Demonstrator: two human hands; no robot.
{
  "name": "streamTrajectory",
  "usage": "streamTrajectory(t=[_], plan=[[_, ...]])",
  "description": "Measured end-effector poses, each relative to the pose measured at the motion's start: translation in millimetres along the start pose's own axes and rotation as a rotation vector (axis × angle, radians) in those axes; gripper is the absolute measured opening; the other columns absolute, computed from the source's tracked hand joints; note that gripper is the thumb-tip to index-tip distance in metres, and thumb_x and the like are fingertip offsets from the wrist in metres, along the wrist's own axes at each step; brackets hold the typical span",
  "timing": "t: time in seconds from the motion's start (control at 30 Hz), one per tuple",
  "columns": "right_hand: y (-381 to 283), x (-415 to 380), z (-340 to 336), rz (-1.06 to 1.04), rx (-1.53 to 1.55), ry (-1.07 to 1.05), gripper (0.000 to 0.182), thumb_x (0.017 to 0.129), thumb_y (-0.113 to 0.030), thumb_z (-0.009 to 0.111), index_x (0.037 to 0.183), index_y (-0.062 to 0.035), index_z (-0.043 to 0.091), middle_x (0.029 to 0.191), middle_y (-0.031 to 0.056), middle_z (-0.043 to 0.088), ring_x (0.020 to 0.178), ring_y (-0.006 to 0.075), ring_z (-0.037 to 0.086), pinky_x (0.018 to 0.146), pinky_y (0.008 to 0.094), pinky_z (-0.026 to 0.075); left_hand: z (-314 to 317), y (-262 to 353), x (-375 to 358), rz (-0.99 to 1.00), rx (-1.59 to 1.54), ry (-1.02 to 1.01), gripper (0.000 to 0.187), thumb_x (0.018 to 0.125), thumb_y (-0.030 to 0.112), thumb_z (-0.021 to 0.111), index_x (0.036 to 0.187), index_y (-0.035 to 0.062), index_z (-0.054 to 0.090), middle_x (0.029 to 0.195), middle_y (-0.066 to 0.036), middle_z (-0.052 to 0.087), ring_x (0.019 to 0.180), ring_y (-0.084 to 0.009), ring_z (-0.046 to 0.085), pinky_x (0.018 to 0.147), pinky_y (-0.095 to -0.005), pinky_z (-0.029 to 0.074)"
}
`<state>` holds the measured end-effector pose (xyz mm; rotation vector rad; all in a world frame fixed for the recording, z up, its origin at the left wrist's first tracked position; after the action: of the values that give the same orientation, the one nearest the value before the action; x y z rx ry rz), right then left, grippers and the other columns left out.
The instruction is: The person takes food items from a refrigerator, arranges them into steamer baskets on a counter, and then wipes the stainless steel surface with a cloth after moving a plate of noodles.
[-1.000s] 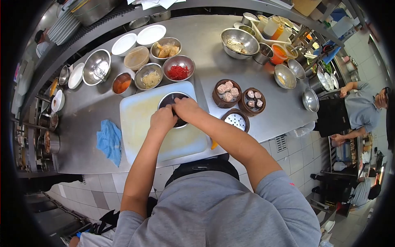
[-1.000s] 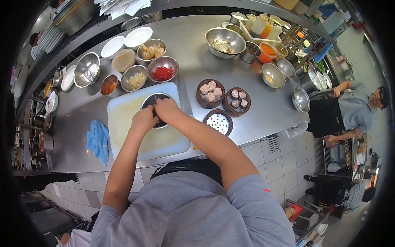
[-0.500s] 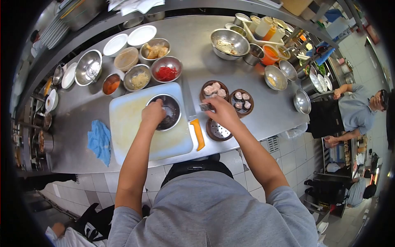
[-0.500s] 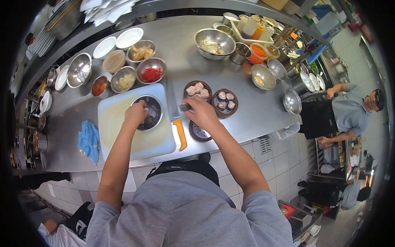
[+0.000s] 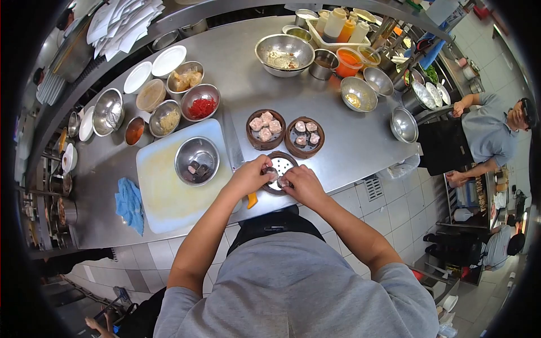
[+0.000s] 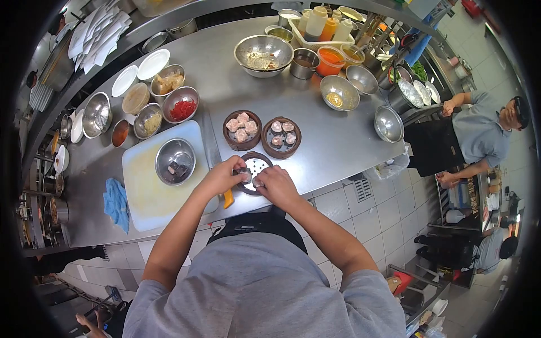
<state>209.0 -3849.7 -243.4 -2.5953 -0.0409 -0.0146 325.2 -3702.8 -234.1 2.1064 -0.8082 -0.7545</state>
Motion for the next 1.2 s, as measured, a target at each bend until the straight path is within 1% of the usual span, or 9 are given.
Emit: streamTrajectory(t=[0.13, 0.2, 0.3, 0.7, 0.83, 0.97, 1.1, 1.17, 1.2], plan=[[10, 15, -1, -0.038, -0.018, 0.169, 0.018, 0.073, -0.01, 0.071, 0.091, -0.0098, 0.067, 0.102, 0.0077, 0.062, 0.098, 0.0289, 0.057, 0.085, 0.0407, 0.046, 23, -2, 14, -0.019, 0.366, -0.018, 0.027, 0.086, 0.024, 0.067, 0.105, 0.0073, 0.06, 0.106, -0.015, 0.066, 0.095, -0.0344, 0.065, 0.081, -0.044, 0.051], [19, 21, -8, -0.096, -0.009, 0.251, 0.022, 0.072, -0.006, 0.072, 0.094, -0.0084, 0.067, 0.104, 0.0097, 0.06, 0.099, 0.0303, 0.057, 0.085, 0.0411, 0.047, 32, -3, 17, 0.1, 0.473, 0.02, 0.027, 0.087, 0.022, 0.065, 0.109, 0.0082, 0.06, 0.111, -0.014, 0.063, 0.096, -0.0327, 0.065, 0.082, -0.043, 0.052], [26, 24, -15, -0.022, 0.112, 0.28, 0.029, 0.07, -0.004, 0.074, 0.097, -0.0078, 0.068, 0.104, 0.0102, 0.058, 0.1, 0.0315, 0.056, 0.086, 0.0414, 0.047, 28, 6, 8, 0.253, 0.394, 0.214, 0.029, 0.085, 0.021, 0.067, 0.111, 0.0084, 0.061, 0.117, -0.013, 0.058, 0.099, -0.0325, 0.064, 0.083, -0.043, 0.053], [34, 29, -3, 0.001, 0.132, 0.237, 0.037, 0.067, -0.01, 0.081, 0.102, -0.0102, 0.068, 0.105, 0.0106, 0.057, 0.101, 0.0318, 0.056, 0.088, 0.0418, 0.046, 13, 4, -4, 0.124, 0.448, 0.276, 0.042, 0.078, 0.019, 0.074, 0.116, 0.0104, 0.059, 0.117, -0.011, 0.053, 0.103, -0.0328, 0.061, 0.084, -0.0431, 0.053], [21, 30, -12, 0.014, 0.188, 0.216, 0.045, 0.069, -0.013, 0.08, 0.11, -0.0079, 0.065, 0.109, 0.0125, 0.058, 0.106, 0.0327, 0.055, 0.092, 0.0419, 0.045, -30, 5, -51, 0.039, 0.311, 0.395, 0.038, 0.079, 0.016, 0.072, 0.115, 0.0095, 0.06, 0.117, -0.013, 0.055, 0.104, -0.0324, 0.06, 0.087, -0.0414, 0.051], [-46, 57, -18, -0.15, 0.299, 0.211, 0.05, 0.075, -0.011, 0.075, 0.122, -0.0067, 0.058, 0.119, 0.0162, 0.057, 0.112, 0.036, 0.053, 0.095, 0.0438, 0.044, -108, -76, -89, -0.082, 0.35, 0.62, 0.033, 0.08, 0.006, 0.063, 0.113, 0.0065, 0.065, 0.109, -0.02, 0.063, 0.099, -0.0378, 0.062, 0.086, -0.0441, 0.051], [-138, 113, 14, -0.469, 0.271, 0.09, 0.036, 0.076, -0.013, 0.073, 0.11, -0.0079, 0.063, 0.114, 0.0119, 0.06, 0.112, 0.0307, 0.053, 0.091, 0.0429, 0.043, -145, -99, -90, -0.234, 0.431, 0.472, 0.035, 0.08, 0.004, 0.06, 0.116, 0.0069, 0.065, 0.107, -0.022, 0.065, 0.096, -0.0396, 0.063, 0.084, -0.045, 0.051], [-167, 143, 48, -0.431, 0.045, -0.105, 0.029, 0.078, -0.016, 0.071, 0.103, -0.0067, 0.063, 0.105, 0.012, 0.065, 0.106, 0.0289, 0.058, 0.088, 0.0413, 0.043, -147, -97, -84, -0.353, 0.54, 0.218, 0.033, 0.082, 0.006, 0.059, 0.114, 0.0078, 0.065, 0.103, -0.021, 0.067, 0.094, -0.04, 0.065, 0.082, -0.0451, 0.052], [-175, 155, 65, -0.424, 0.045, -0.101, 0.029, 0.078, -0.016, 0.071, 0.103, -0.0067, 0.063, 0.105, 0.012, 0.065, 0.106, 0.0289, 0.058, 0.088, 0.0413, 0.043, -147, -104, -82, -0.347, 0.542, 0.214, 0.033, 0.082, 0.006, 0.059, 0.114, 0.0078, 0.065, 0.103, -0.021, 0.067, 0.094, -0.04, 0.065, 0.082, -0.0451, 0.052]])
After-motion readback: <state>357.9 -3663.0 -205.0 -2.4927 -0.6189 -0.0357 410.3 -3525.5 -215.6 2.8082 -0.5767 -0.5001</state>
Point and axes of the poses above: each hand's wrist, its own x-axis towards the middle knuckle, its own z-axis out of the palm, y = z × x, the point moved 4 cm from there along x, towards the middle knuckle
